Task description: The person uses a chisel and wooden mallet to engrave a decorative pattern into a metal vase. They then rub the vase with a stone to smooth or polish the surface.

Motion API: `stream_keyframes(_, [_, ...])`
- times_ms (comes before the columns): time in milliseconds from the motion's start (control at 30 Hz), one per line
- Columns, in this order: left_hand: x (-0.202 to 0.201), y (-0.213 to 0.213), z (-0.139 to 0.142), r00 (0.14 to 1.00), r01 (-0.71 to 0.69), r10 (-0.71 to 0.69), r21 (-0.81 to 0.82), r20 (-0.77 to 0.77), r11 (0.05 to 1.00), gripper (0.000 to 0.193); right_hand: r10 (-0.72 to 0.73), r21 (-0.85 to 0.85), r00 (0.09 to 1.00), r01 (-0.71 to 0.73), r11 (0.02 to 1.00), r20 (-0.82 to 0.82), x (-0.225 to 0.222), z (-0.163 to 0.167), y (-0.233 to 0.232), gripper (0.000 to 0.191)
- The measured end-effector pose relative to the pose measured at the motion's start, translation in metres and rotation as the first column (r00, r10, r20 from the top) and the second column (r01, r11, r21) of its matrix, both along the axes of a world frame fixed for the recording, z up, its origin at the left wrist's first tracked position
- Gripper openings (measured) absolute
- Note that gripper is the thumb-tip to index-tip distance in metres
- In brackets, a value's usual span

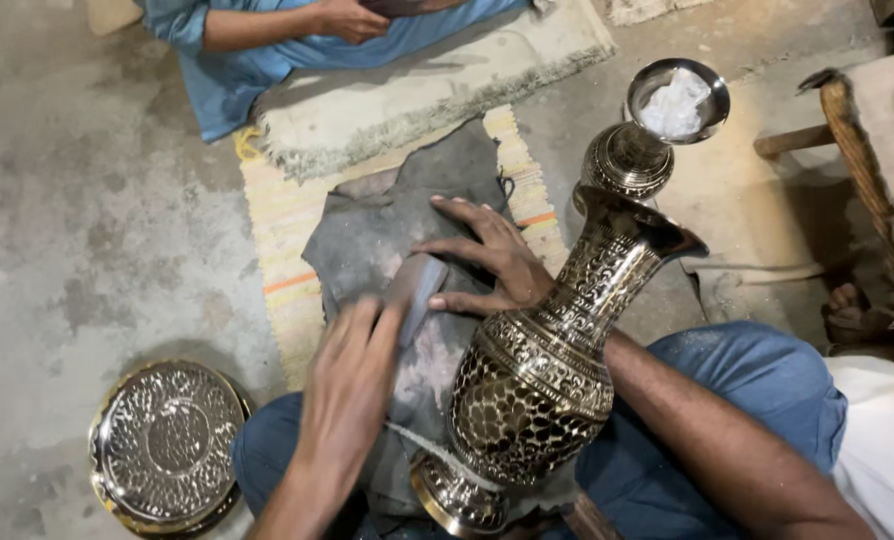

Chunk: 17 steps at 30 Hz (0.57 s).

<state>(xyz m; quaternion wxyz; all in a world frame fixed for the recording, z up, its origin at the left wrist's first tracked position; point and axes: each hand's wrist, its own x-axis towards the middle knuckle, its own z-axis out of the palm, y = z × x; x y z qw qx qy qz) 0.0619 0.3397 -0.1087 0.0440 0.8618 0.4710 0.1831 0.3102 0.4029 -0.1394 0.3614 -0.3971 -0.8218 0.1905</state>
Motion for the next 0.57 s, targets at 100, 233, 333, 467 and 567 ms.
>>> stream_keyframes(100, [-0.002, -0.006, 0.005, 0.996, -0.052, 0.045, -0.083, -0.073, 0.995, 0.051, -0.017, -0.009, 1.000, 0.017, 1.000, 0.023, 0.003, -0.006, 0.002, 0.063])
stream_keyframes(233, [0.009, 0.023, -0.006, 1.000, 0.005, -0.006, -0.068, -0.019, 0.998, 0.046, 0.001, -0.025, 1.000, -0.001, 1.000, -0.016, -0.002, -0.003, 0.001, 0.063])
stream_keyframes(333, [0.013, 0.024, -0.002, 1.000, 0.018, -0.017, 0.046, -0.010, 0.999, 0.063, -0.009, -0.005, 1.000, 0.009, 1.000, 0.007, 0.000, 0.002, 0.000, 0.064])
stream_keyframes(467, [0.004, -0.004, 0.030, 0.996, -0.013, 0.015, 0.023, -0.093, 1.000, 0.055, -0.027, -0.015, 0.999, 0.028, 1.000, 0.034, 0.003, -0.006, 0.006, 0.065])
stream_keyframes(567, [0.020, 0.058, 0.058, 0.993, -0.035, 0.029, -0.051, -0.111, 0.998, 0.051, -0.028, -0.059, 0.999, 0.029, 0.998, 0.025, -0.001, -0.007, -0.003, 0.064])
